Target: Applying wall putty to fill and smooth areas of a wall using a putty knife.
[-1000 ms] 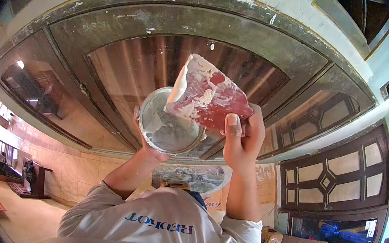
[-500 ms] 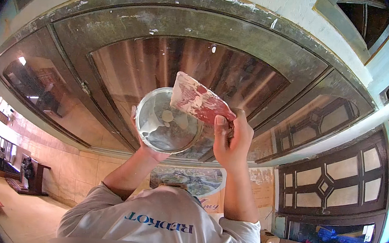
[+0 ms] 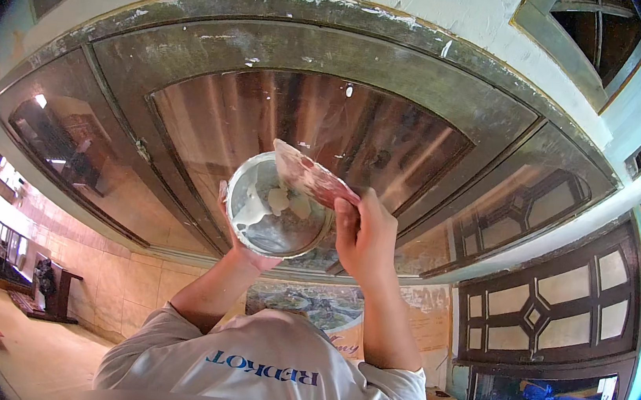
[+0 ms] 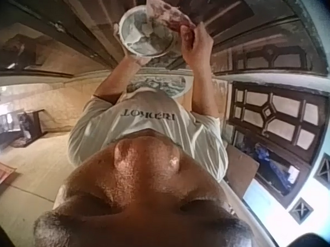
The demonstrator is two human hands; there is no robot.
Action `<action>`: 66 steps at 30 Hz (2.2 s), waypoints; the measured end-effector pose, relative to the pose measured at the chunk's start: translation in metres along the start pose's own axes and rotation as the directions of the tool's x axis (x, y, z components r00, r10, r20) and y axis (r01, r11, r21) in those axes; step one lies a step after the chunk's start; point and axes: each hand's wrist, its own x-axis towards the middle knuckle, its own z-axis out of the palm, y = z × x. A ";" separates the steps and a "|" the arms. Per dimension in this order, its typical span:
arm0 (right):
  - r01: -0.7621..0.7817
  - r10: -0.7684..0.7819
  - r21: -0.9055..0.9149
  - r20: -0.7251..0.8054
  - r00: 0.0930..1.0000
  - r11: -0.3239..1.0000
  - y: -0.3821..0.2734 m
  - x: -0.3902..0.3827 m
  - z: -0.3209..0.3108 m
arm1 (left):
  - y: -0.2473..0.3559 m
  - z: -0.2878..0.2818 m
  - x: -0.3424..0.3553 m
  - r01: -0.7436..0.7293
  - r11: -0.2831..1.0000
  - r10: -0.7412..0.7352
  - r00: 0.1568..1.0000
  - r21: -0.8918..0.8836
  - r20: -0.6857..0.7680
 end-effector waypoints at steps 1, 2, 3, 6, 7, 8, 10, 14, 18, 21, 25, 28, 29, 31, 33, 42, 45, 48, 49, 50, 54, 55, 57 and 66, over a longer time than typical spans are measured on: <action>-0.004 0.010 -0.063 0.087 0.996 0.998 0.000 0.002 0.001 | 0.001 -0.003 0.000 0.009 0.998 -0.006 0.999 -0.055 0.050; 0.007 0.004 -0.142 0.074 0.997 0.990 -0.002 0.003 -0.002 | 0.003 -0.004 -0.002 0.005 0.999 -0.003 0.999 -0.051 0.051; 0.011 -0.001 -0.143 0.070 0.998 0.990 -0.005 0.004 -0.001 | 0.003 -0.005 -0.002 0.021 0.998 -0.018 0.999 -0.052 0.052; 0.124 -0.127 -0.089 -0.020 0.992 0.988 -0.006 0.009 0.002 | 0.001 0.001 0.000 -0.004 1.000 0.004 1.000 0.002 0.018; 0.130 -0.132 -0.087 -0.022 0.991 0.988 -0.004 0.009 0.001 | 0.000 0.005 0.000 -0.044 0.997 0.045 0.999 0.056 -0.021; 0.034 -0.031 -0.078 0.038 0.999 0.996 -0.003 0.008 0.001 | 0.001 0.003 0.000 -0.020 0.998 0.021 1.000 0.062 -0.010; 0.044 -0.041 -0.102 0.033 0.999 0.994 0.007 0.009 0.001 | 0.000 0.007 -0.001 -0.041 0.997 0.041 0.999 0.071 -0.003; 0.079 -0.075 -0.125 0.034 0.997 0.989 0.015 0.007 0.001 | 0.002 0.002 -0.003 -0.105 0.991 0.103 0.994 0.087 0.025; -0.083 0.078 0.068 0.066 0.995 0.994 0.025 -0.009 -0.003 | -0.002 0.002 -0.008 -0.114 0.985 0.121 0.992 0.132 -0.043; -0.075 0.118 0.254 -0.157 0.981 0.964 0.011 -0.015 0.007 | -0.004 -0.003 -0.009 -0.140 0.973 0.151 0.987 0.186 -0.051; -0.045 0.046 -0.059 0.014 0.999 0.997 0.011 -0.009 0.000 | -0.002 -0.004 -0.011 -0.110 0.982 0.115 0.993 0.152 -0.026; -0.069 0.069 0.012 -0.012 0.998 0.998 0.012 -0.010 0.003 | 0.000 -0.003 -0.014 -0.082 0.972 0.102 0.992 0.222 -0.080; -0.016 0.019 -0.084 0.028 0.999 0.996 0.012 -0.008 0.003 | 0.000 -0.004 -0.012 -0.085 0.971 0.103 0.992 0.223 -0.073; -0.055 0.055 0.012 -0.020 0.998 0.998 0.011 -0.013 0.006 | 0.001 -0.009 -0.011 -0.067 0.984 0.098 0.979 0.168 -0.179; -0.121 0.143 0.213 -0.090 0.986 0.969 0.010 -0.017 0.010 | 0.003 -0.011 -0.013 -0.086 0.983 0.102 0.990 0.165 -0.095; -0.236 0.212 0.100 0.208 0.955 0.967 0.002 -0.006 0.010 | 0.014 0.000 -0.012 -0.141 0.983 0.137 0.990 0.122 0.035; -0.396 0.290 0.520 0.276 0.916 0.756 0.001 -0.005 0.018 | 0.025 0.003 -0.009 -0.118 0.992 0.114 0.990 0.041 0.082; -0.459 0.271 0.638 0.375 0.887 0.618 -0.010 0.000 0.017 | 0.031 0.006 -0.009 -0.101 0.991 0.098 0.994 0.089 0.038; -0.411 0.201 0.678 0.370 0.907 0.609 -0.010 0.001 0.015 | 0.031 0.011 -0.009 -0.106 0.986 0.112 0.993 0.132 -0.043; -0.363 0.130 0.716 0.361 0.924 0.596 -0.010 0.003 0.013 | 0.032 0.018 -0.008 -0.104 0.978 0.105 0.994 0.180 0.005; -0.367 0.091 0.657 0.414 0.906 0.659 -0.018 0.012 0.006 | 0.037 0.016 -0.011 -0.096 0.985 0.100 0.995 0.147 -0.020; -0.356 0.112 0.605 0.403 0.908 0.712 -0.021 0.013 0.008 | 0.039 0.011 -0.010 -0.109 0.982 0.114 0.993 0.155 -0.025; -0.346 0.140 0.545 0.384 0.913 0.763 -0.025 0.014 0.012 | 0.039 0.009 -0.010 -0.111 0.981 0.118 0.993 0.160 -0.030; -0.203 0.161 0.584 0.123 0.979 0.786 -0.045 0.014 0.027 | 0.033 0.021 -0.017 -0.109 0.979 0.122 0.990 0.170 -0.069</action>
